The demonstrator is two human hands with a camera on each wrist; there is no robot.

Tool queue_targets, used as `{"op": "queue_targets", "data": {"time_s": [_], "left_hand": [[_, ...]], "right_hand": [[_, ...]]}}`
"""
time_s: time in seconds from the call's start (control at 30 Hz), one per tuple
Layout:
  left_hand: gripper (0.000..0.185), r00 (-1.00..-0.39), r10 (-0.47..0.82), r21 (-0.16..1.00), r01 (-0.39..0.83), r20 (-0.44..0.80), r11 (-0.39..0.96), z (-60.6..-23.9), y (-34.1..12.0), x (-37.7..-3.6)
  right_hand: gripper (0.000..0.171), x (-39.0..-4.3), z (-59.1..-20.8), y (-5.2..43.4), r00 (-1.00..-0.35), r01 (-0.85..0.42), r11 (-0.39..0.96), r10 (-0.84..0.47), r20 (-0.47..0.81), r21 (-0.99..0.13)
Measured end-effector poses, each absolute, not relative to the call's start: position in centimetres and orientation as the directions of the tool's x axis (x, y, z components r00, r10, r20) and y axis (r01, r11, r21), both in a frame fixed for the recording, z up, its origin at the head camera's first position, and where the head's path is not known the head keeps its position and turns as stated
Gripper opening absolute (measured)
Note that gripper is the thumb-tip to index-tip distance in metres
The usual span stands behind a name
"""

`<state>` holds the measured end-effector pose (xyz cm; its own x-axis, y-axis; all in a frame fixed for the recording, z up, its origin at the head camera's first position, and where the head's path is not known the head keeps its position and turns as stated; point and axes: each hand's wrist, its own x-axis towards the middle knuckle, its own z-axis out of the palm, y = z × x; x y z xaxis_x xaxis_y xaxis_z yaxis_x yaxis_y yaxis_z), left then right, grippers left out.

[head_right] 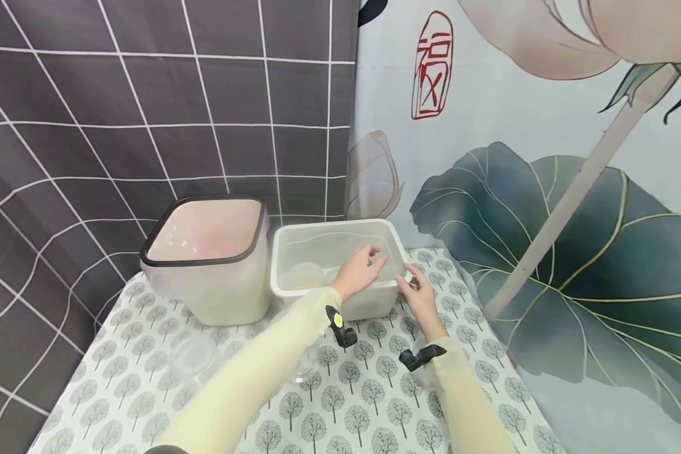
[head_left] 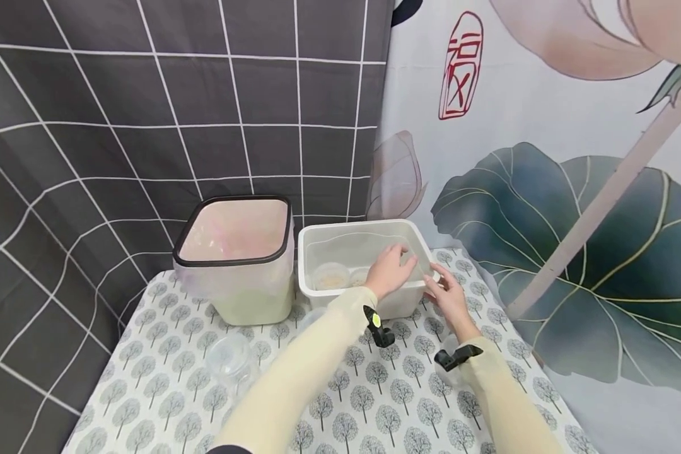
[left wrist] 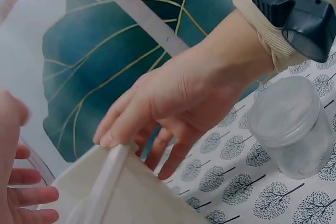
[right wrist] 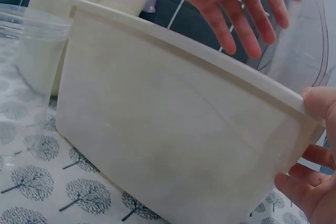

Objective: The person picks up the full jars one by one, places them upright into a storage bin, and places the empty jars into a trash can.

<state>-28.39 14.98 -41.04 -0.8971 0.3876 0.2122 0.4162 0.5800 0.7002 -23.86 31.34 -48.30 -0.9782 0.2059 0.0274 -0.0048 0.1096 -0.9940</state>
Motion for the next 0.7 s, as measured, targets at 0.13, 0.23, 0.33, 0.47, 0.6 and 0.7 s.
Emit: {"op": "queue_targets", "data": {"time_s": [0.13,0.23,0.33,0.47,0.6,0.7], "left_hand": [[0.049,-0.904,0.362,0.759,0.397,0.227,0.515,-40.5,14.2,-28.1],[0.052,-0.906,0.353,0.784,0.391,0.234,0.482,-40.4,13.5,-28.0],[0.05,-0.896,0.375,0.77,0.409,0.238,0.49,-40.4,12.7,-28.0],[0.047,-0.879,0.403,0.723,0.451,0.256,0.524,-40.4,11.5,-28.0],[0.045,-0.864,0.424,0.698,0.481,0.273,0.531,-40.1,10.5,-27.6],[0.046,-0.849,0.448,0.676,0.506,0.28,0.536,-39.5,9.8,-27.2]], "right_hand": [[0.06,-23.9,-48.0,31.1,-0.978,0.025,0.087,0.21,-0.006,-0.996],[0.058,-23.9,-47.8,30.9,-0.976,0.049,0.083,0.213,-0.03,-0.995],[0.059,-23.9,-47.5,30.8,-0.976,0.067,0.091,0.211,-0.047,-0.994],[0.064,-23.7,-47.1,30.5,-0.977,0.084,0.103,0.203,-0.062,-0.991],[0.069,-23.3,-46.6,30.0,-0.967,0.09,0.241,0.255,-0.026,-0.966],[0.068,-22.9,-46.1,29.6,-0.942,0.069,0.412,0.327,0.077,-0.909]]}}
